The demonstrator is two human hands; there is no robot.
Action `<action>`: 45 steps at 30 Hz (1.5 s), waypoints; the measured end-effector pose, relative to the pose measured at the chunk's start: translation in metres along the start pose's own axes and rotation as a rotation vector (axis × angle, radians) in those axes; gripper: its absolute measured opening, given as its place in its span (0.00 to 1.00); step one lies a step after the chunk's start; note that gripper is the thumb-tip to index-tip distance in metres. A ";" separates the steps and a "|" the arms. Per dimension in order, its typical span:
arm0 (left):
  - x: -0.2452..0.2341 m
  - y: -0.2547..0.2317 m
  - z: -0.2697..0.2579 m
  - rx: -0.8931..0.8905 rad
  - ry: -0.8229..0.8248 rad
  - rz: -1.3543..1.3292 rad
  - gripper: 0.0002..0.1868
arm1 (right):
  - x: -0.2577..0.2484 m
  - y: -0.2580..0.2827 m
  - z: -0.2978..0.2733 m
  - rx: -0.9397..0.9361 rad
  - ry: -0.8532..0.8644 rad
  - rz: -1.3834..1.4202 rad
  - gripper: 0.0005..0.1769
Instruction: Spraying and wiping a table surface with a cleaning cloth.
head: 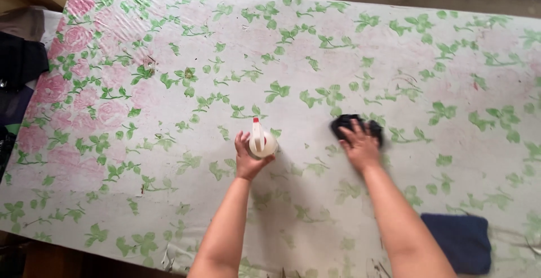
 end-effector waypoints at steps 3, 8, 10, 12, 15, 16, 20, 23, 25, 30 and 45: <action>-0.005 -0.036 0.019 0.145 -0.037 0.209 0.71 | -0.010 -0.040 -0.048 0.150 -0.032 0.002 0.31; 0.013 -0.088 0.040 0.138 0.040 0.146 0.65 | 0.002 -0.016 -0.119 0.199 0.051 0.004 0.33; 0.018 -0.087 0.038 0.004 0.090 0.050 0.62 | 0.007 0.015 -0.163 0.155 0.099 -0.007 0.34; 0.018 -0.080 0.036 0.060 0.000 0.049 0.42 | 0.009 0.057 -0.204 0.064 0.303 0.074 0.35; 0.018 -0.076 0.008 0.249 -0.087 0.264 0.25 | 0.006 0.112 -0.270 -0.041 0.481 0.061 0.35; 0.013 -0.087 -0.009 0.242 -0.078 0.267 0.25 | 0.004 0.120 -0.289 -0.034 0.488 0.066 0.35; -0.010 -0.135 -0.071 0.432 -0.015 0.409 0.22 | 0.000 0.133 -0.329 -0.261 0.613 0.056 0.32; -0.033 -0.160 -0.120 0.452 0.039 0.406 0.23 | -0.007 0.103 -0.320 -0.306 0.554 0.036 0.33; -0.051 -0.176 -0.149 0.418 0.098 0.339 0.24 | -0.017 0.067 -0.311 -0.295 0.478 0.026 0.33; -0.081 -0.193 -0.198 0.084 0.558 0.138 0.25 | -0.056 -0.069 -0.303 0.290 0.069 0.077 0.32; -0.081 -0.155 -0.243 -0.392 0.727 0.072 0.20 | -0.033 -0.070 -0.328 0.602 -0.069 0.037 0.38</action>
Point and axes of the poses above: each hand's wrist, its own z-axis towards the middle knuckle, its own x-axis out of the palm, y = z × x, the point moved 2 cm from there along z, towards the middle knuckle, and after that the axes turned 2 degrees about z, right-handed, at the moved point
